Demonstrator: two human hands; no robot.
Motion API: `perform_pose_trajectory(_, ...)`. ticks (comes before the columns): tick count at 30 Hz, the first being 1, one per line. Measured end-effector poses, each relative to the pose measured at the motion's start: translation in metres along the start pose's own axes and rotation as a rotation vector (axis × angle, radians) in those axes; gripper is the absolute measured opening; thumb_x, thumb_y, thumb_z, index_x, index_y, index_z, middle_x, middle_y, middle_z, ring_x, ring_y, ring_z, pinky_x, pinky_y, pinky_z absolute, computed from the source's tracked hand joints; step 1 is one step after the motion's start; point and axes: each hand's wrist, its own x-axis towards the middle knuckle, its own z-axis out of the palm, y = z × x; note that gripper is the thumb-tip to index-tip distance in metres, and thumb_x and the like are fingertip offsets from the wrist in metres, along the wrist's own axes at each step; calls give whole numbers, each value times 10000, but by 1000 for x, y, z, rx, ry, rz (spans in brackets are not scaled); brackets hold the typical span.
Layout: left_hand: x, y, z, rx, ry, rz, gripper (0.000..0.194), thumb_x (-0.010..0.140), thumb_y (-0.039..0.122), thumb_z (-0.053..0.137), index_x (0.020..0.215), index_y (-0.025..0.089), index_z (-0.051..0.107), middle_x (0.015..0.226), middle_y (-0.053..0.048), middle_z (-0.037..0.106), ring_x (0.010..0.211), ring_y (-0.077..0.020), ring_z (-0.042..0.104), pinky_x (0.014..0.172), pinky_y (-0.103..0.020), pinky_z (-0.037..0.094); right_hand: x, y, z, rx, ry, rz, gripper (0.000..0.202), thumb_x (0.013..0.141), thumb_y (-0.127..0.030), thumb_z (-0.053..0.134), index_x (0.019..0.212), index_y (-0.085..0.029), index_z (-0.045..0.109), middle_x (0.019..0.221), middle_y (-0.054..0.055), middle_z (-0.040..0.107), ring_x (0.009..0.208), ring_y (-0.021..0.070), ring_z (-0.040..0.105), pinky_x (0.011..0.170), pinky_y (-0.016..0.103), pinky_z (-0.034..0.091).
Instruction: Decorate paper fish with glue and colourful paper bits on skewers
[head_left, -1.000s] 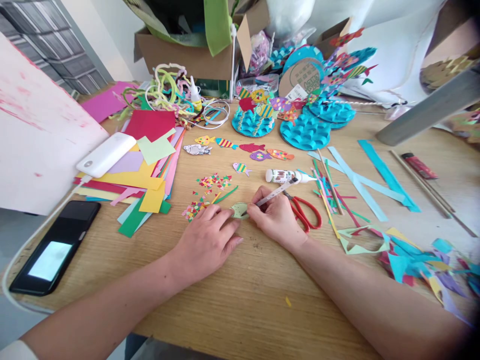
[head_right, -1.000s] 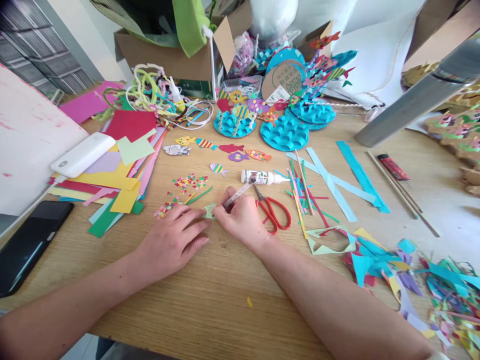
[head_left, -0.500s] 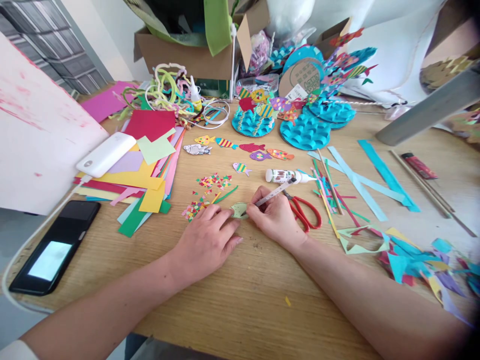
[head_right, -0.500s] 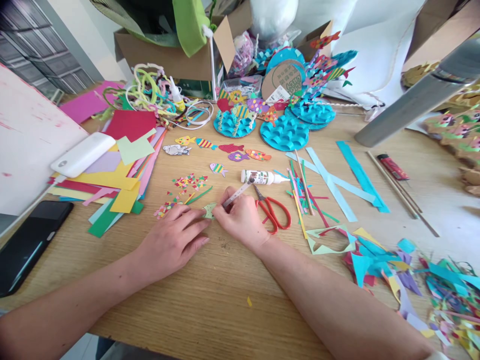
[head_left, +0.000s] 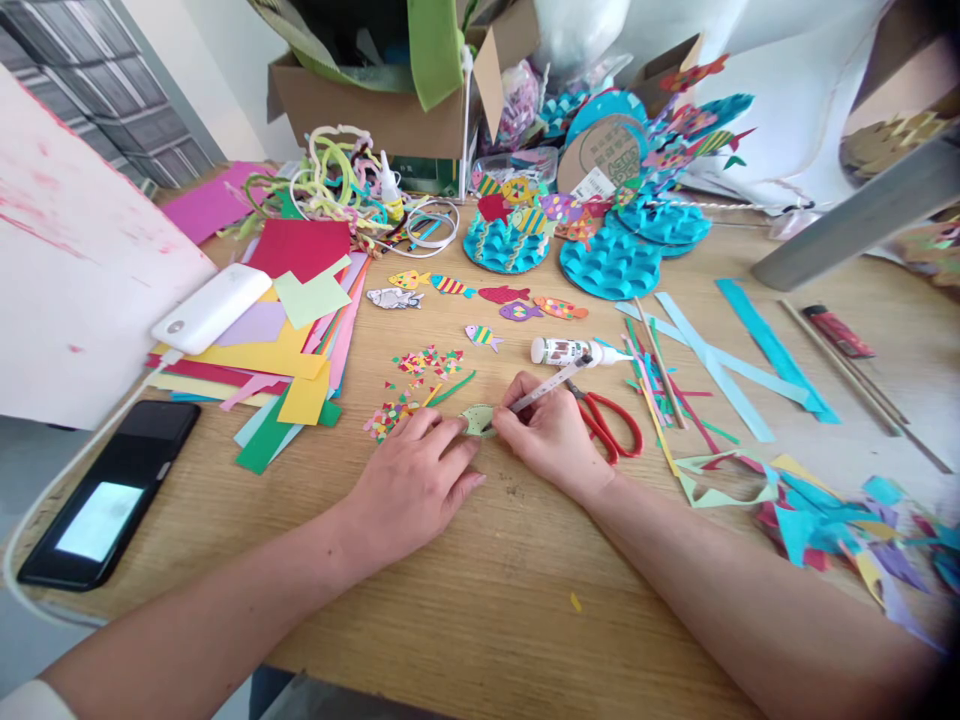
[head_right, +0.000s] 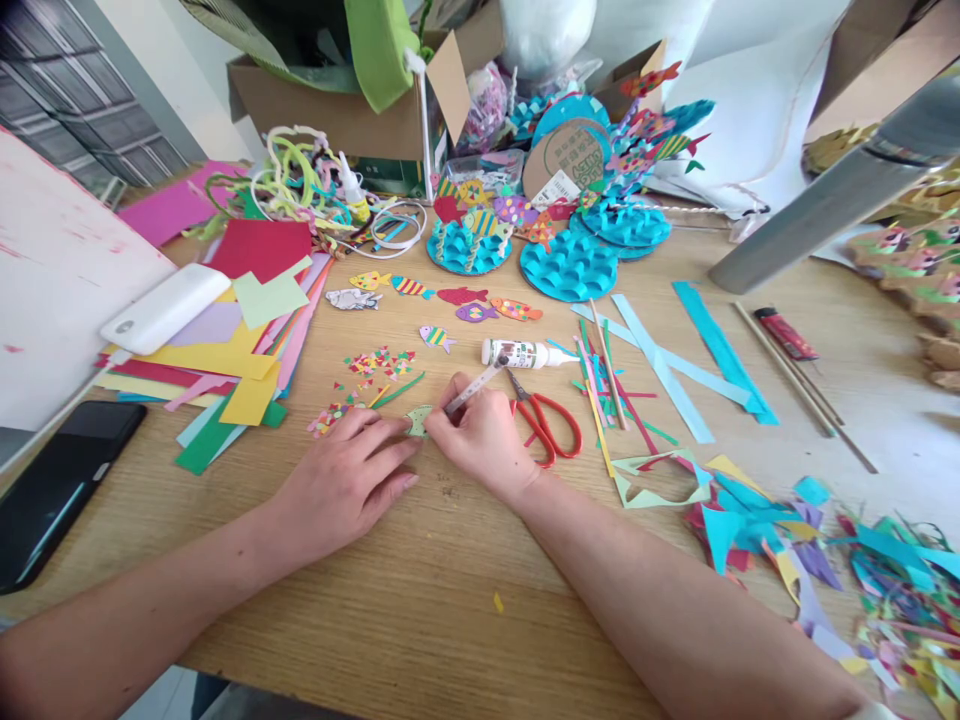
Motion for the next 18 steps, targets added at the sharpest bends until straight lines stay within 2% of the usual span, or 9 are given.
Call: perform_pose_trajectory(18, 0, 0, 0, -15, -15, -12, 281, 936, 301, 514, 1123, 148, 656, 1145, -100, 638, 1059, -265, 486, 936, -459, 466, 0, 2, 0, 5, -5, -2, 134, 704, -203, 575, 630, -216, 464, 519, -57, 483, 471, 91, 431, 443, 220, 310)
